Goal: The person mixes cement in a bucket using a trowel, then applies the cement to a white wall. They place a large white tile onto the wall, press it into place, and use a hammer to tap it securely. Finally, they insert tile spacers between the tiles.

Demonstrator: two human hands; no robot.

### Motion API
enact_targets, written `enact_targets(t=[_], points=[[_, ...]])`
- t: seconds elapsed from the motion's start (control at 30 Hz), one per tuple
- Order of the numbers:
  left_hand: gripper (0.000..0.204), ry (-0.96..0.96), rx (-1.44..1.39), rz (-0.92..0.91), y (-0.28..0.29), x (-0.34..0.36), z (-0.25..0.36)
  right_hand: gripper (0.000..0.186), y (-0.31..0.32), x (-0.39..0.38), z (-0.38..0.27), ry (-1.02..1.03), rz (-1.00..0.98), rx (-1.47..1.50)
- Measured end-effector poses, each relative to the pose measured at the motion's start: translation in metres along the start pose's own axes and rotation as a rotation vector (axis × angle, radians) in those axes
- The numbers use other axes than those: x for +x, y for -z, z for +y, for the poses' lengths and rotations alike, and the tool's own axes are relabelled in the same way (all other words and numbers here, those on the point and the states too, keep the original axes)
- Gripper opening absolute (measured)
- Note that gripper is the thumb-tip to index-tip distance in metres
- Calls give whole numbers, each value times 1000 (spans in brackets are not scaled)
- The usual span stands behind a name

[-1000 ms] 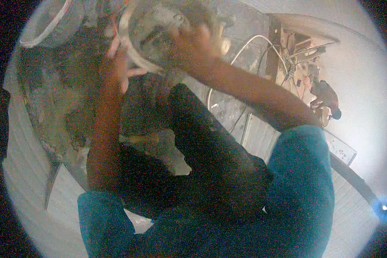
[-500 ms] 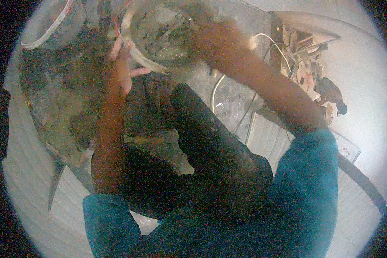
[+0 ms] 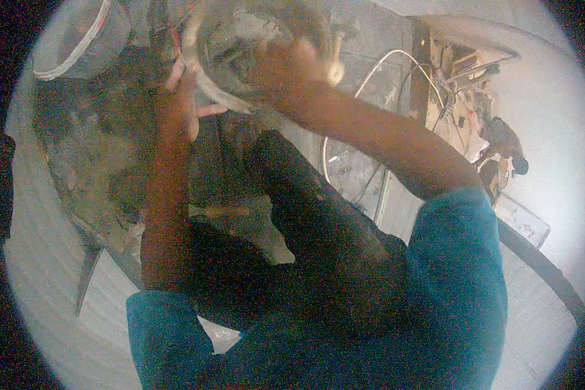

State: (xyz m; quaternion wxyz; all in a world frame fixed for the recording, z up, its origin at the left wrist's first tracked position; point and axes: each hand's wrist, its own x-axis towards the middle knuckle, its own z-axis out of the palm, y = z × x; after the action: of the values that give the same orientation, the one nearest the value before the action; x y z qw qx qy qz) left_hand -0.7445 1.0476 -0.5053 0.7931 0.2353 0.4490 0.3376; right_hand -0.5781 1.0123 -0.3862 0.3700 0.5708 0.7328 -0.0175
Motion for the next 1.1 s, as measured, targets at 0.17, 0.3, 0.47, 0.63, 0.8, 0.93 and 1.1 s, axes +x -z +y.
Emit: enact_targets(t=[0.17, 0.3, 0.47, 0.63, 0.8, 0.93, 1.1], points=[[50, 14, 15, 22, 5, 0, 2, 18, 24, -11, 13, -48, -34, 38], [53, 29, 3, -4, -3, 3, 2, 20, -36, 1, -3, -37, -198, 38], [54, 18, 67, 68, -3, 7, 3, 19, -6, -10, 23, -55, -49, -49], [56, -11, 17, -14, -4, 13, 7, 16, -10, 6, 30, 50, -117, 77], [50, -15, 67, 58, -8, 11, 4, 16, 9, 7, 87, -91, -5, -202], [48, -67, 36, 46, -10, 13, 3, 24, -18, 60, 112, 18, -276, -262], [49, -31, 56, 92, -20, 15, -5, 19, -85, 94, 117, 710, -476, -243]])
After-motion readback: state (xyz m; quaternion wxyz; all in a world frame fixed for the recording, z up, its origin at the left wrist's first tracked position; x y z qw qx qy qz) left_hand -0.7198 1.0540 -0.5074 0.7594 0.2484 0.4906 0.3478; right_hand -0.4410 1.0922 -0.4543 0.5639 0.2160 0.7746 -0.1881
